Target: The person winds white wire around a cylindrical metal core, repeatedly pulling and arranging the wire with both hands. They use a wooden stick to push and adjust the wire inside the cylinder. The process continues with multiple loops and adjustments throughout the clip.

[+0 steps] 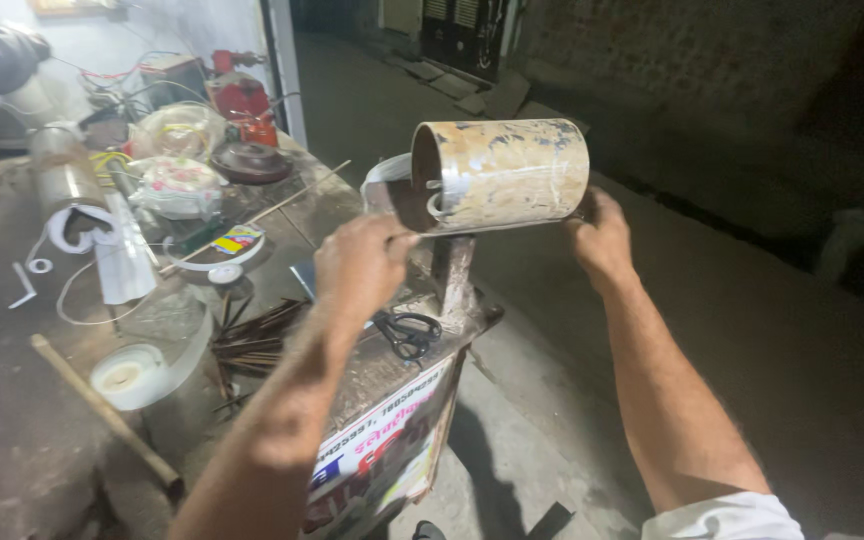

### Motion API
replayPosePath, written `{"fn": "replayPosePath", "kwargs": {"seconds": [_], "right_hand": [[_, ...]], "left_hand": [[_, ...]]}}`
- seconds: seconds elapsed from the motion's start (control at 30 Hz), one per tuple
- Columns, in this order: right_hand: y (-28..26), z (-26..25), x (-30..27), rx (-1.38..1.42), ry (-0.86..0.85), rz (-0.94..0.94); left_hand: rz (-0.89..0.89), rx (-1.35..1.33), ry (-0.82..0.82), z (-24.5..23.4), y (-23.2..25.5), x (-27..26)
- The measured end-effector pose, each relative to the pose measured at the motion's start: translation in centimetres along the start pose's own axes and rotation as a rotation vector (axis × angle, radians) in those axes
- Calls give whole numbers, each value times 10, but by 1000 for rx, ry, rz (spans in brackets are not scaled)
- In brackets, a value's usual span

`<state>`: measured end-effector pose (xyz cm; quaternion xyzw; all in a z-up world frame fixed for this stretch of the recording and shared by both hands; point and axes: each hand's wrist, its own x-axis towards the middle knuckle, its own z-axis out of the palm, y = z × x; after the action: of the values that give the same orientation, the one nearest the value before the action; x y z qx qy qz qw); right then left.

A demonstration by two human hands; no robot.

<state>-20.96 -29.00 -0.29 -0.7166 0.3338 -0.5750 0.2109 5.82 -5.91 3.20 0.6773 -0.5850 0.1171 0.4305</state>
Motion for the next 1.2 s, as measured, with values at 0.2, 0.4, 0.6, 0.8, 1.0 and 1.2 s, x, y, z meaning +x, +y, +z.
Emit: {"fn": "replayPosePath", "kwargs": {"seconds": [0.2,0.4,0.6,0.8,1.0,1.2], "right_hand": [[-6,15,-38,-103,-4,119],[-33,7,-72,-147,72,107],[-49,-3,-92,-401,65,-363],[-63,-1,-109,-337,44,-259],[-91,4,-125,-381,18,-240],[-130,18,-144,-437,73,-395]], "left_hand": [[-78,5,22,-3,-22,9],[-187,113,-35,0,-39,23],[-237,217,3,15,-36,32],[70,-73,57,20,-4,0],[-10,-420,-84,2,24,-25],[39,-580,-108,-5,42,-21]]}}
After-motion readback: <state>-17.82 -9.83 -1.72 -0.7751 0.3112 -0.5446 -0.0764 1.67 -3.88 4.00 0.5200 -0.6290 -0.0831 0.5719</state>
